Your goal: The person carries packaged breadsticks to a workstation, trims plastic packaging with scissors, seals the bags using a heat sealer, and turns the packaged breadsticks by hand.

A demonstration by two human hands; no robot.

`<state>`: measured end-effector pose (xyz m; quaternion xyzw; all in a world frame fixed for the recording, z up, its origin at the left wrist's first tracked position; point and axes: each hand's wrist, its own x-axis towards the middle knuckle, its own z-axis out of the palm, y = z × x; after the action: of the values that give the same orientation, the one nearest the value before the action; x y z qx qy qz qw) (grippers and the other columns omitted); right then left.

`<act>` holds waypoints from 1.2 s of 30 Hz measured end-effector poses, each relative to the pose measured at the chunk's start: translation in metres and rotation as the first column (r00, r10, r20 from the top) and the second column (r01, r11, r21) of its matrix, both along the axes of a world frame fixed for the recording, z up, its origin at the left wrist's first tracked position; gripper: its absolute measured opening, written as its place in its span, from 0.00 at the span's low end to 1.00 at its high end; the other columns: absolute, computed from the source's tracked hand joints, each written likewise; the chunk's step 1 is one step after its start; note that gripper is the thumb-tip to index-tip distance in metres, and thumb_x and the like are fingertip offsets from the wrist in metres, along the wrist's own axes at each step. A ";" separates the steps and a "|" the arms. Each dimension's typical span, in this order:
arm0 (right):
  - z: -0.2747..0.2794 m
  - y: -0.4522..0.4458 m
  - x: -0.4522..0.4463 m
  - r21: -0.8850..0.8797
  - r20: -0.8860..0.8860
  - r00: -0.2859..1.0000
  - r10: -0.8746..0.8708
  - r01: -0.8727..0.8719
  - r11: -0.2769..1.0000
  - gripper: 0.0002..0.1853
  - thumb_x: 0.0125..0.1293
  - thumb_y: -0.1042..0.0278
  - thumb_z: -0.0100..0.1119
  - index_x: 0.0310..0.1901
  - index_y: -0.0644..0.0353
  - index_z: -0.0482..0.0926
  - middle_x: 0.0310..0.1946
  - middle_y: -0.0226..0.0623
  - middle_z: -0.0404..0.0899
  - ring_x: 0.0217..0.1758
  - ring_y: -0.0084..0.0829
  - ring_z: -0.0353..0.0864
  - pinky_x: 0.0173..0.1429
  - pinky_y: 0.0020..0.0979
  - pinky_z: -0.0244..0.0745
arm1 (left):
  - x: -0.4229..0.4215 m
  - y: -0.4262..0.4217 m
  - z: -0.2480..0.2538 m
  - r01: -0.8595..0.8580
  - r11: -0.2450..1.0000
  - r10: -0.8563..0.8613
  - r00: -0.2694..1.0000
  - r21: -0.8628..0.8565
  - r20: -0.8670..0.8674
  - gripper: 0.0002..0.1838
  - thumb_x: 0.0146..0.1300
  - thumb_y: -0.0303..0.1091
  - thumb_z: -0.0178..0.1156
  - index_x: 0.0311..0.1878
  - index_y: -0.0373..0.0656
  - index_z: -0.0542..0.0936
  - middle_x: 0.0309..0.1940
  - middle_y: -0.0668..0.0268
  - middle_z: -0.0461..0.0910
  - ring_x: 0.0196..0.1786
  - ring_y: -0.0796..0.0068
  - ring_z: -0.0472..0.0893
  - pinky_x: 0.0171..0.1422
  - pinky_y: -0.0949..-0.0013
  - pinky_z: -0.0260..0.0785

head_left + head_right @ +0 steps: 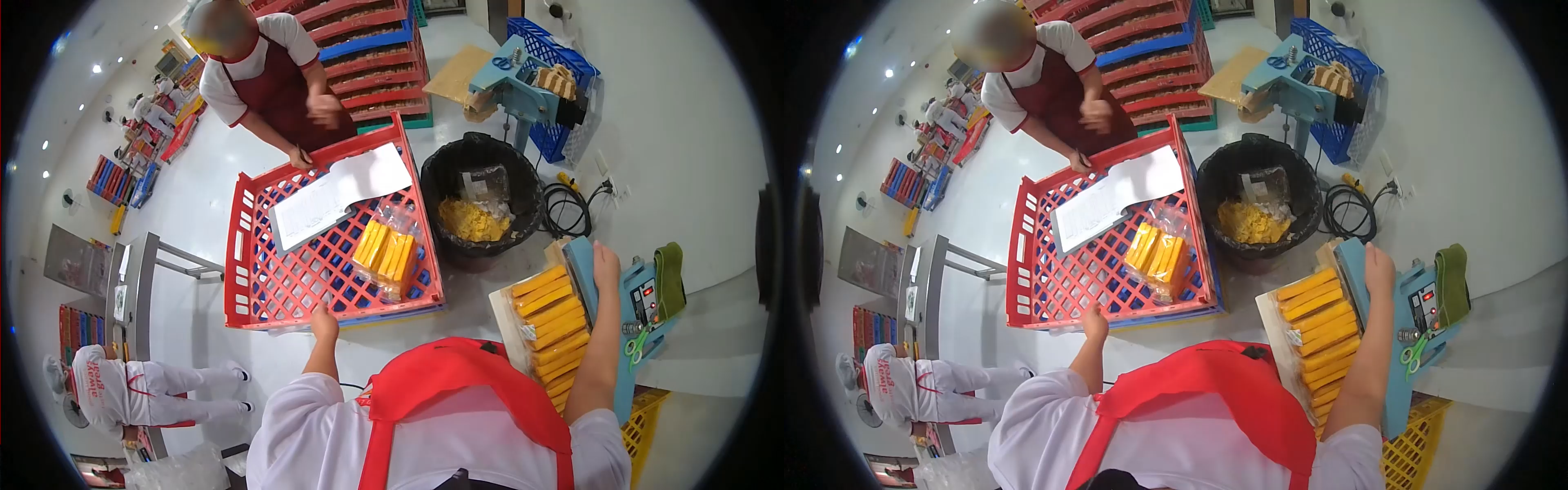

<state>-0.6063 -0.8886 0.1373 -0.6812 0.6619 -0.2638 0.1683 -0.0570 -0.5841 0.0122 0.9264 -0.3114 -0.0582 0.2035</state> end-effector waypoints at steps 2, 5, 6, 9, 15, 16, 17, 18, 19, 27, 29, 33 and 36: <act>-0.003 0.001 -0.003 -0.045 0.030 1.000 0.002 -0.001 0.999 0.25 0.64 0.51 0.37 0.29 0.67 0.74 0.27 0.55 0.73 0.34 0.55 0.71 0.37 0.44 0.63 | -0.001 0.007 -0.010 0.047 0.986 -0.053 0.998 0.161 0.037 0.14 0.57 0.31 0.47 0.46 0.42 0.75 0.36 0.53 0.77 0.41 0.54 0.75 0.48 0.58 0.66; -0.005 0.003 -0.003 -0.036 -0.019 0.999 -0.032 0.031 0.999 0.24 0.63 0.51 0.38 0.30 0.66 0.75 0.27 0.54 0.74 0.34 0.54 0.72 0.37 0.44 0.64 | -0.002 0.011 -0.022 0.100 0.949 -0.108 0.994 0.299 0.009 0.16 0.57 0.35 0.46 0.46 0.43 0.75 0.37 0.51 0.76 0.44 0.51 0.74 0.50 0.55 0.65; -0.005 0.003 -0.002 -0.034 -0.020 0.999 -0.032 0.031 0.999 0.24 0.63 0.51 0.38 0.30 0.66 0.75 0.27 0.54 0.74 0.34 0.54 0.72 0.37 0.44 0.64 | -0.001 0.009 -0.024 0.095 0.945 -0.098 0.995 0.313 -0.005 0.16 0.57 0.35 0.46 0.45 0.41 0.75 0.38 0.49 0.76 0.44 0.51 0.75 0.50 0.55 0.65; -0.005 0.003 -0.002 -0.033 -0.071 0.996 -0.058 0.056 0.998 0.24 0.63 0.51 0.38 0.30 0.66 0.75 0.28 0.54 0.74 0.35 0.54 0.72 0.37 0.43 0.65 | 0.006 -0.003 -0.028 0.067 0.935 -0.042 0.996 0.347 -0.080 0.17 0.57 0.36 0.45 0.44 0.38 0.76 0.39 0.47 0.76 0.44 0.51 0.76 0.50 0.55 0.65; -0.010 0.006 0.000 -0.139 0.005 0.995 -0.098 0.097 0.985 0.21 0.63 0.54 0.42 0.30 0.66 0.75 0.25 0.52 0.74 0.32 0.50 0.73 0.36 0.40 0.66 | 0.022 -0.028 -0.080 0.139 0.897 -0.062 0.979 0.419 -0.192 0.19 0.57 0.38 0.44 0.43 0.37 0.76 0.39 0.47 0.76 0.45 0.52 0.76 0.51 0.56 0.66; -0.009 0.007 -0.001 -0.155 0.055 0.993 -0.103 0.111 0.982 0.19 0.62 0.56 0.44 0.30 0.66 0.75 0.24 0.51 0.73 0.33 0.49 0.74 0.36 0.38 0.66 | 0.016 -0.035 -0.081 0.058 0.933 0.027 0.973 0.356 -0.228 0.19 0.57 0.39 0.43 0.44 0.36 0.76 0.38 0.47 0.76 0.45 0.53 0.76 0.51 0.57 0.66; -0.008 0.007 -0.002 -0.168 0.104 0.989 -0.107 0.124 0.978 0.17 0.62 0.58 0.45 0.30 0.66 0.75 0.24 0.50 0.73 0.33 0.47 0.74 0.36 0.37 0.66 | 0.014 -0.040 -0.080 0.056 0.932 0.030 0.972 0.357 -0.233 0.19 0.57 0.39 0.43 0.44 0.36 0.76 0.38 0.47 0.76 0.45 0.53 0.76 0.51 0.57 0.66; -0.010 0.006 -0.004 -0.165 0.098 0.990 -0.105 0.120 0.979 0.17 0.62 0.58 0.45 0.30 0.66 0.75 0.24 0.50 0.73 0.33 0.47 0.74 0.36 0.37 0.66 | 0.013 -0.044 -0.079 0.209 0.830 -0.080 0.962 0.517 -0.260 0.21 0.58 0.41 0.42 0.46 0.37 0.75 0.44 0.49 0.74 0.50 0.51 0.72 0.55 0.55 0.62; -0.012 0.005 -0.005 -0.194 0.057 0.993 -0.104 0.113 0.974 0.15 0.61 0.60 0.46 0.31 0.66 0.75 0.25 0.49 0.73 0.34 0.46 0.74 0.37 0.36 0.67 | 0.011 -0.047 -0.079 0.347 0.677 -0.183 0.934 0.650 -0.308 0.22 0.60 0.42 0.40 0.49 0.38 0.74 0.50 0.51 0.72 0.55 0.49 0.68 0.58 0.53 0.58; -0.034 -0.005 -0.020 -0.351 -0.004 0.983 -0.182 0.169 0.921 0.12 0.58 0.69 0.49 0.39 0.67 0.75 0.33 0.46 0.77 0.37 0.41 0.76 0.43 0.33 0.70 | -0.026 -0.046 -0.051 0.197 0.701 -0.055 0.973 0.685 -0.224 0.25 0.63 0.47 0.36 0.59 0.44 0.65 0.60 0.57 0.61 0.66 0.46 0.49 0.62 0.33 0.33; -0.034 -0.007 -0.022 -0.272 0.056 0.968 -0.244 0.250 0.929 0.11 0.56 0.73 0.50 0.39 0.67 0.75 0.35 0.46 0.77 0.38 0.39 0.77 0.43 0.32 0.71 | -0.027 -0.046 -0.058 0.160 0.729 -0.052 0.982 0.666 -0.180 0.24 0.62 0.47 0.36 0.57 0.47 0.67 0.60 0.63 0.62 0.65 0.44 0.50 0.59 0.29 0.34; -0.039 -0.010 -0.027 -0.305 0.038 0.975 -0.220 0.221 0.926 0.11 0.56 0.73 0.50 0.39 0.67 0.75 0.35 0.44 0.78 0.36 0.35 0.78 0.42 0.30 0.71 | -0.029 -0.046 -0.051 0.156 0.752 -0.028 0.978 0.640 -0.206 0.24 0.62 0.46 0.36 0.57 0.44 0.67 0.60 0.62 0.61 0.66 0.45 0.47 0.60 0.30 0.32; -0.039 -0.011 -0.027 -0.255 0.115 0.972 -0.204 0.228 0.940 0.11 0.57 0.71 0.51 0.39 0.67 0.76 0.33 0.42 0.78 0.35 0.33 0.78 0.41 0.29 0.71 | -0.025 -0.046 -0.051 0.192 0.746 0.040 0.943 0.637 -0.330 0.27 0.63 0.46 0.36 0.63 0.43 0.59 0.65 0.52 0.48 0.68 0.45 0.39 0.66 0.41 0.24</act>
<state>-0.6337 -0.8991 0.0981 -0.6088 0.6832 -0.3965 0.0737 -0.0818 -0.6304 -0.0387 0.9019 -0.2708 -0.3235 -0.0920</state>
